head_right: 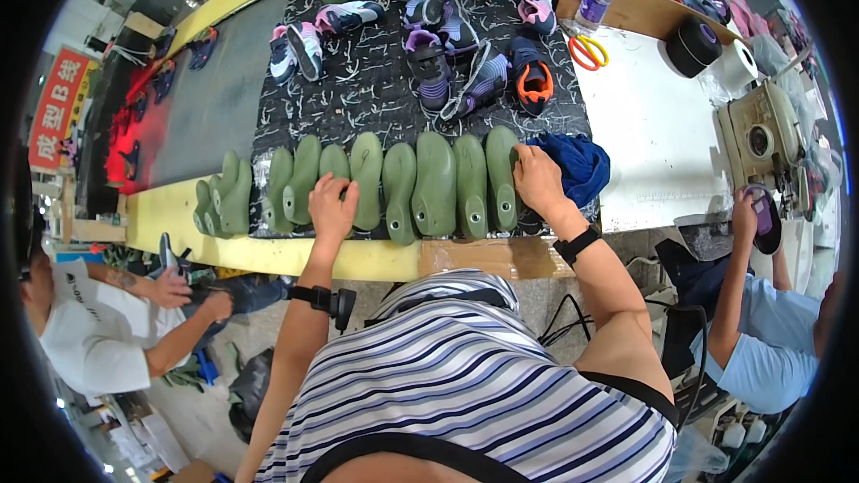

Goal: Arranging and sorting green shoe lasts on a factory floor.

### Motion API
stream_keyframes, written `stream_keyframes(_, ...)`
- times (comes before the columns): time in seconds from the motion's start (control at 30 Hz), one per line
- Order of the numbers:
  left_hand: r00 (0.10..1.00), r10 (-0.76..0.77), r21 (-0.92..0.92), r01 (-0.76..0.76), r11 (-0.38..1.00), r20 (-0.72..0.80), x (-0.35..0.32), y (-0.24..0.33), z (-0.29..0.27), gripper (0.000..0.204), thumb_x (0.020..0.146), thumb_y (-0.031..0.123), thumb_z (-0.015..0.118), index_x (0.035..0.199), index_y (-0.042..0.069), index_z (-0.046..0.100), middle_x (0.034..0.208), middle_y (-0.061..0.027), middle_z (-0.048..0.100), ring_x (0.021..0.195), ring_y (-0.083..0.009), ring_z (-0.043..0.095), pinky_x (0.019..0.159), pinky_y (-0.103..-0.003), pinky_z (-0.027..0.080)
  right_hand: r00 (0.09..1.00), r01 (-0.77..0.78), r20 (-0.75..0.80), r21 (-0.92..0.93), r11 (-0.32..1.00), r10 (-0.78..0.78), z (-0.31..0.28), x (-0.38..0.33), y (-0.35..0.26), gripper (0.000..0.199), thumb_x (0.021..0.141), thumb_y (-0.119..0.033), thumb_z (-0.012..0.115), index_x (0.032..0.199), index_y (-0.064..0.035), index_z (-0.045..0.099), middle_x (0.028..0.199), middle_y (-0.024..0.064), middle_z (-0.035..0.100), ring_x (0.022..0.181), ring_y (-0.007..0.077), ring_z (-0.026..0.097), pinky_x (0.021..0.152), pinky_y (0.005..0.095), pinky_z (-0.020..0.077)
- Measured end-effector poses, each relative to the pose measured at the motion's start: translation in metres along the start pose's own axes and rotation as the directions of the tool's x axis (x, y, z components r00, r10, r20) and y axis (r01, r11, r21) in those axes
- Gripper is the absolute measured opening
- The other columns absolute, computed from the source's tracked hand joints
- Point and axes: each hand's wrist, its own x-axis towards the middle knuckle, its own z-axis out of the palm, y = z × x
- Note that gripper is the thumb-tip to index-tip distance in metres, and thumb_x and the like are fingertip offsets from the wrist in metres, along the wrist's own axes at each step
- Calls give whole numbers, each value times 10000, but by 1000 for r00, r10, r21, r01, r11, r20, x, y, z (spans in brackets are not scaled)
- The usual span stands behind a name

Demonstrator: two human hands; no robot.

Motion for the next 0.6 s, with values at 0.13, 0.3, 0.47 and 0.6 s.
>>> stream_keyframes(0.13,1000,-1,-5,1,1000,15,3,2,-4,275,845,299,622,852,29,674,905,-123,676,1105,-348,553,909,-449,399,1000,-22,-14,83,996,23,2,8,11,214,836,-101,570,1027,-19,625,943,186,634,852,359,626,755,430,503)
stream_keyframes(0.3,1000,-9,13,9,1000,3,-3,-1,-4,269,847,302,622,867,40,678,908,-131,674,1103,-353,557,895,-451,410,999,-40,4,125,991,40,-8,11,-3,145,832,-109,594,902,-1,661,919,178,647,823,349,638,733,418,503)
stream_keyframes(0.47,1000,-17,-12,17,1000,7,-2,-1,0,329,840,336,615,819,13,674,906,-149,676,1112,-346,542,928,-446,386,994,54,-98,84,995,-46,-17,3,-4,124,840,-98,593,907,-9,649,929,167,645,846,362,629,747,413,501)
stream_keyframes(0.6,999,-23,24,22,999,42,-7,-3,-6,345,836,352,622,822,12,676,913,-149,678,1117,-346,539,939,-438,380,992,65,-111,73,995,-57,-31,-6,-19,302,859,-157,605,1115,-1,569,1069,204,607,973,387,589,833,422,482)
